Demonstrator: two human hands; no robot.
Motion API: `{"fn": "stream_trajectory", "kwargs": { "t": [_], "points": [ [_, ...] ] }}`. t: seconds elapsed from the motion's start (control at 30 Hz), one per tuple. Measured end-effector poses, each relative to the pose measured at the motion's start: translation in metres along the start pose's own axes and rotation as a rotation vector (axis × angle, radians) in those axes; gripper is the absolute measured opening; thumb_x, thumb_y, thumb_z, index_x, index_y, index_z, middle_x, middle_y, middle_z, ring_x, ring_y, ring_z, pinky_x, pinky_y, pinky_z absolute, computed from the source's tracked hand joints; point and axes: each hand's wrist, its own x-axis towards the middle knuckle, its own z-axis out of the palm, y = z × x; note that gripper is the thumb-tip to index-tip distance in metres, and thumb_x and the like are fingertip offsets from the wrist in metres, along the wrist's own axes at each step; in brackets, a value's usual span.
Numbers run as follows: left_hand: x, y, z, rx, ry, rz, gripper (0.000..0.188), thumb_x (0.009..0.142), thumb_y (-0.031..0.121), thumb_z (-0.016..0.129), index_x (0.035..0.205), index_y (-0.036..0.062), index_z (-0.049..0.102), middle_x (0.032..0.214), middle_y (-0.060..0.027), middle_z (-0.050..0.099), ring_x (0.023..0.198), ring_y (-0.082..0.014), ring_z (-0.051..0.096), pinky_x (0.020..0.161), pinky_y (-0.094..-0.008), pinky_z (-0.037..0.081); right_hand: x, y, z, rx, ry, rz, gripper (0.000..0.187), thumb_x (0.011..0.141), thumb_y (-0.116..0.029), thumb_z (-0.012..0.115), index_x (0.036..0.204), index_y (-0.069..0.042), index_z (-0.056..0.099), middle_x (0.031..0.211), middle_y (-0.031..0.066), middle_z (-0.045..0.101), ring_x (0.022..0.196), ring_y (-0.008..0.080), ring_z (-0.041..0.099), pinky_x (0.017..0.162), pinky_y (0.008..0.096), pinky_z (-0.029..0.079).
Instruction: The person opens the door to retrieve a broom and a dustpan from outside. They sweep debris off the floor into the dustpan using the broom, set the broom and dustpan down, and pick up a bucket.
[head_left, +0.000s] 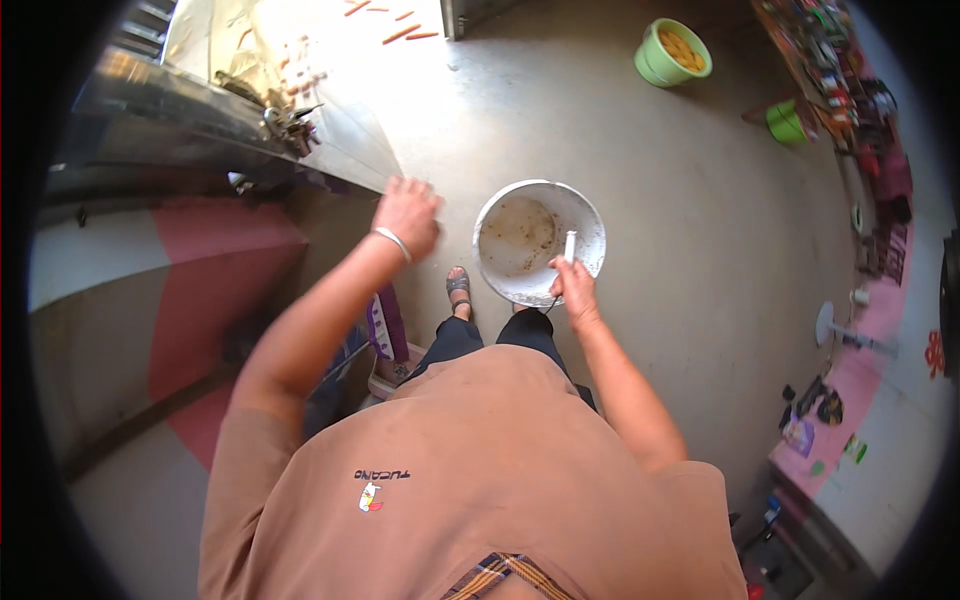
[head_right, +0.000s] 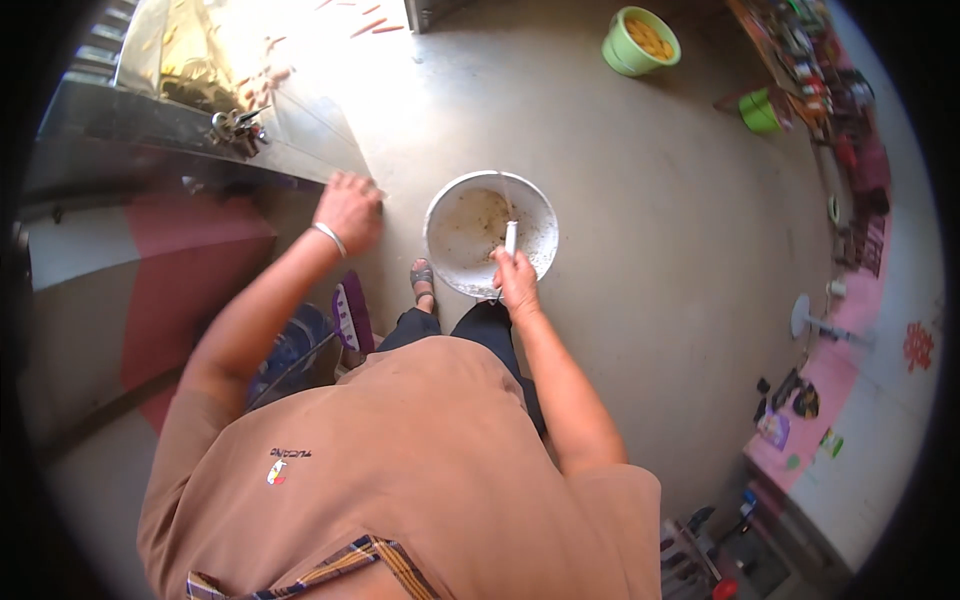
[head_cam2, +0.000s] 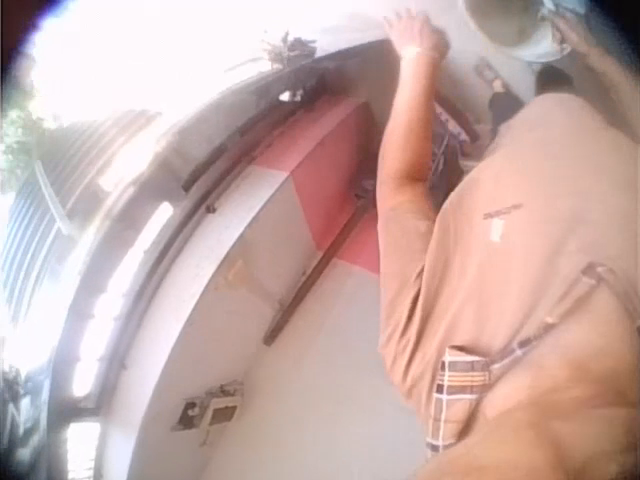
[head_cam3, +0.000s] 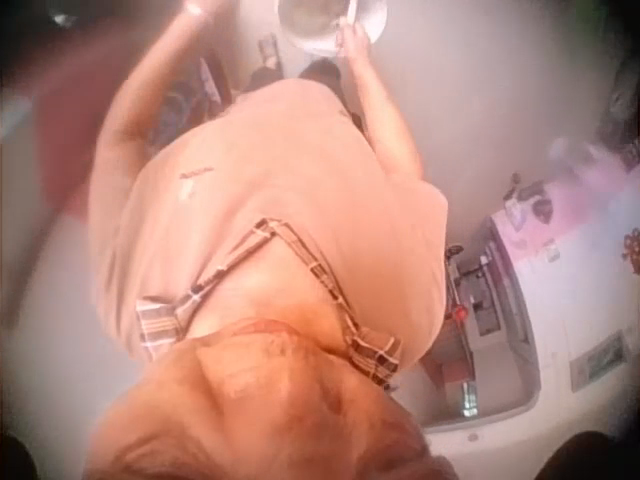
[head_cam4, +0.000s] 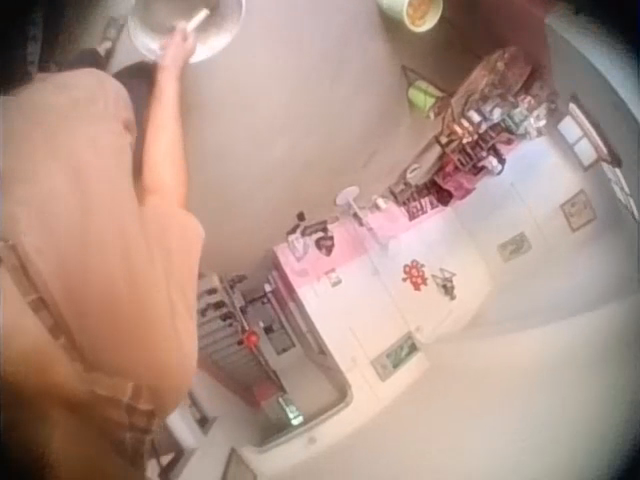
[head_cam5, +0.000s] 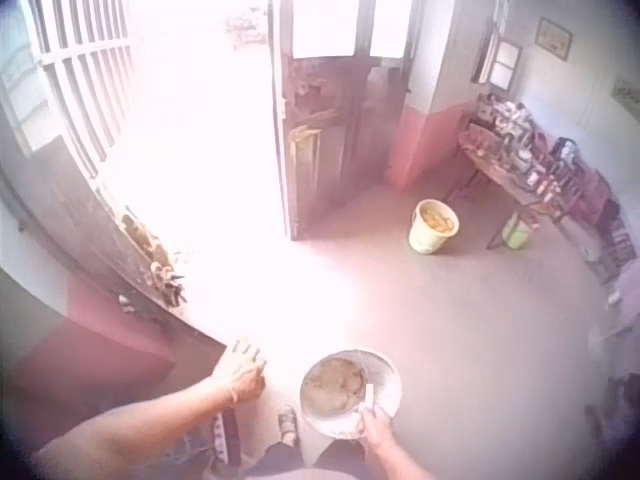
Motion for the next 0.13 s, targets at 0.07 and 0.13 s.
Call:
{"fn": "stream_trajectory", "kwargs": {
  "t": [0.07,0.13],
  "points": [
    [0.008,-0.053,0.028,0.464,-0.204,-0.025,0.033,0.078,0.028,0.050,0.105,0.0132,0.060,0.119,-0.0110,0.047,0.121,-0.0294,0.035,0.103,-0.0510,0.019,-0.003,-0.008,-0.020,0.172,0.086,0.099,0.030,0.088,-0.033,0.052,0.080,-0.005,0.056,0.056,-0.0003,0.049,0.049,0.0092,0.047,0.048,0.0233,0.040],
    [0.018,-0.111,0.058,0.546,-0.471,-0.231,0.042,0.084,0.026,0.045,0.121,0.0072,0.051,0.132,-0.0130,0.042,0.131,-0.0313,0.022,0.105,-0.0549,0.013,-0.012,-0.013,-0.044,0.260,0.174,0.139,0.030,0.088,-0.033,0.053,0.079,-0.005,0.054,0.060,0.0013,0.052,0.050,0.0097,0.048,0.049,0.0232,0.043]
  ]
}}
